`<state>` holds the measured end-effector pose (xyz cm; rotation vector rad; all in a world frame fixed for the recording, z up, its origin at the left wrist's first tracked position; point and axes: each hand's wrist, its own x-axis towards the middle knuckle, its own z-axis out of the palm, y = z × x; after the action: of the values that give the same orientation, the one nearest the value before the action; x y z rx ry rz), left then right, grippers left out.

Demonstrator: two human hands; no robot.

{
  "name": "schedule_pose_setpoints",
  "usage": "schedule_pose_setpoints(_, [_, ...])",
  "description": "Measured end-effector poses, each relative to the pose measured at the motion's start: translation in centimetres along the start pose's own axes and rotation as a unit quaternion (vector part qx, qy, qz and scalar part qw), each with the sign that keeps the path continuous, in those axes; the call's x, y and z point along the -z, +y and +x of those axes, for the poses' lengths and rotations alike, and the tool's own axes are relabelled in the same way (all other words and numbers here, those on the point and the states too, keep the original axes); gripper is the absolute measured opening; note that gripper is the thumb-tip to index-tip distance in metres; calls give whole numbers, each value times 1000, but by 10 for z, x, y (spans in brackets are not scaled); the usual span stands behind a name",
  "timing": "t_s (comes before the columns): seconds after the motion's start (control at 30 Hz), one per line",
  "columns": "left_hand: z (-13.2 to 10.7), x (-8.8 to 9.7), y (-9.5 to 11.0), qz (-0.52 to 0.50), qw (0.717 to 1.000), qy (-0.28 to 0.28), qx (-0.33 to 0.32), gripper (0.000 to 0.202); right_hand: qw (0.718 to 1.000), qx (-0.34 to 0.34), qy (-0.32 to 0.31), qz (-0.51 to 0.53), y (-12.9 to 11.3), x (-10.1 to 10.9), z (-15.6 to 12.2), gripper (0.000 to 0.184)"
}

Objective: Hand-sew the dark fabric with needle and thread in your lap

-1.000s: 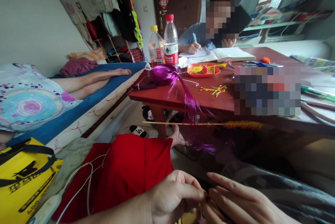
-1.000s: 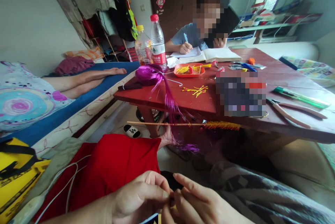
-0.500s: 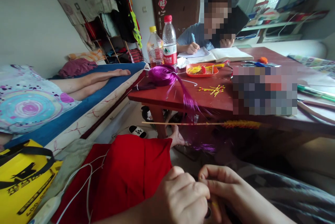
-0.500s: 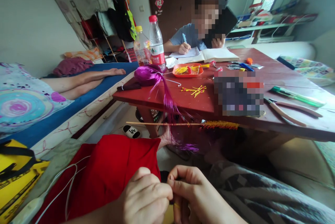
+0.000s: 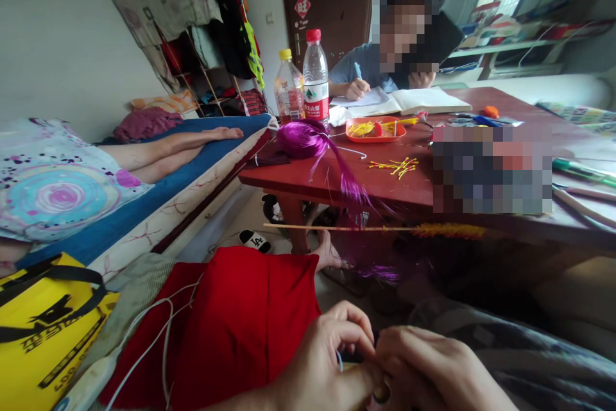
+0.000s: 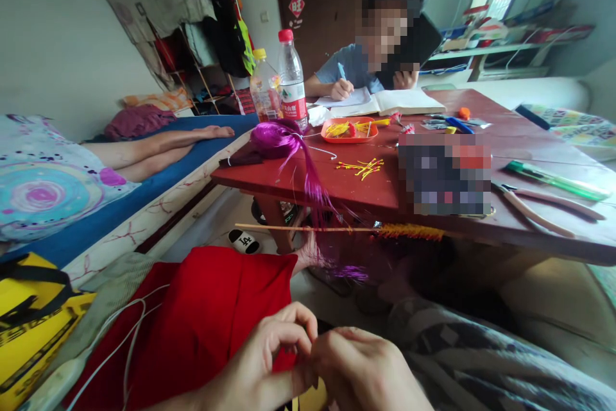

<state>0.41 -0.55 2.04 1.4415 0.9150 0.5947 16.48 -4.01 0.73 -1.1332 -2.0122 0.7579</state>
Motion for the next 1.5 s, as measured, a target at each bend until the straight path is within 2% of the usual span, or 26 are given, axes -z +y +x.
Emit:
schedule_pose_setpoints(0.03, [-1,0,-4,93,989,36,-106,13,988,-109,-16,106,-1,-3,2,29])
schedule_pose_setpoints(0.07, [-2,-1,-9,178,959,73,-207,17,956,-205,-30,209,-2,-4,4,31])
schedule_pose_setpoints(0.1, [-4,-1,-14,252,916,103,-294,19,913,-274,-38,299,-3,-6,6,33])
schedule_pose_setpoints(0.17, [-5,1,-20,368,827,116,-410,23,833,-340,-41,434,-5,-8,10,37])
schedule_pose_setpoints(0.2, [-5,2,-21,408,793,101,-441,24,802,-354,-36,481,-5,-9,11,38])
schedule_pose_setpoints(0.23, [-6,3,-20,435,772,79,-457,25,776,-362,-31,515,-5,-9,12,39])
schedule_pose_setpoints(0.3, [-6,6,-17,467,757,45,-455,25,744,-371,-31,555,-3,-10,12,39])
schedule_pose_setpoints(0.33, [-6,8,-14,477,754,38,-450,26,743,-370,-38,556,-2,-9,12,39])
schedule_pose_setpoints(0.37, [-6,9,-12,486,751,38,-445,26,757,-363,-45,542,-1,-8,12,38])
schedule_pose_setpoints(0.43, [-5,11,-10,498,751,47,-432,25,822,-335,-46,459,-1,-5,11,31])
schedule_pose_setpoints(0.5, [-4,11,-13,504,750,61,-423,24,897,-305,-45,316,-1,-2,11,19])
schedule_pose_setpoints(0.57, [-3,8,-19,509,747,94,-418,25,945,-281,-48,159,-2,-1,11,9])
schedule_pose_setpoints(0.6, [-2,6,-23,509,743,117,-420,27,957,-267,-50,96,-2,-2,11,5])
schedule_pose_setpoints(0.67, [-1,3,-29,509,735,148,-422,31,972,-234,-33,13,-2,-5,10,11])
schedule_pose_setpoints(0.8, [-2,-2,-34,521,741,145,-398,33,982,-185,9,-38,-1,-15,7,21])
schedule_pose_setpoints(0.9, [-3,-3,-33,504,766,145,-372,30,977,-212,6,-11,0,-19,6,22])
schedule_pose_setpoints(0.97, [-5,-1,-30,471,804,142,-332,25,964,-259,-17,57,1,-18,4,18])
schedule_pose_setpoints(1.07, [-10,4,-25,431,860,121,-245,9,925,-314,-33,210,5,-18,-2,18])
schedule_pose_setpoints(1.1, [-12,5,-24,425,870,115,-220,11,909,-326,-24,259,6,-19,-4,22])
schedule_pose_setpoints(1.2, [-17,5,-23,409,883,122,-196,22,861,-346,13,373,9,-28,-12,34])
schedule_pose_setpoints(1.37, [-17,-2,-27,380,887,135,-226,12,780,-371,13,504,12,-43,-19,43])
schedule_pose_setpoints(1.5, [-16,-4,-29,379,884,136,-237,10,748,-369,0,552,15,-46,-21,41])
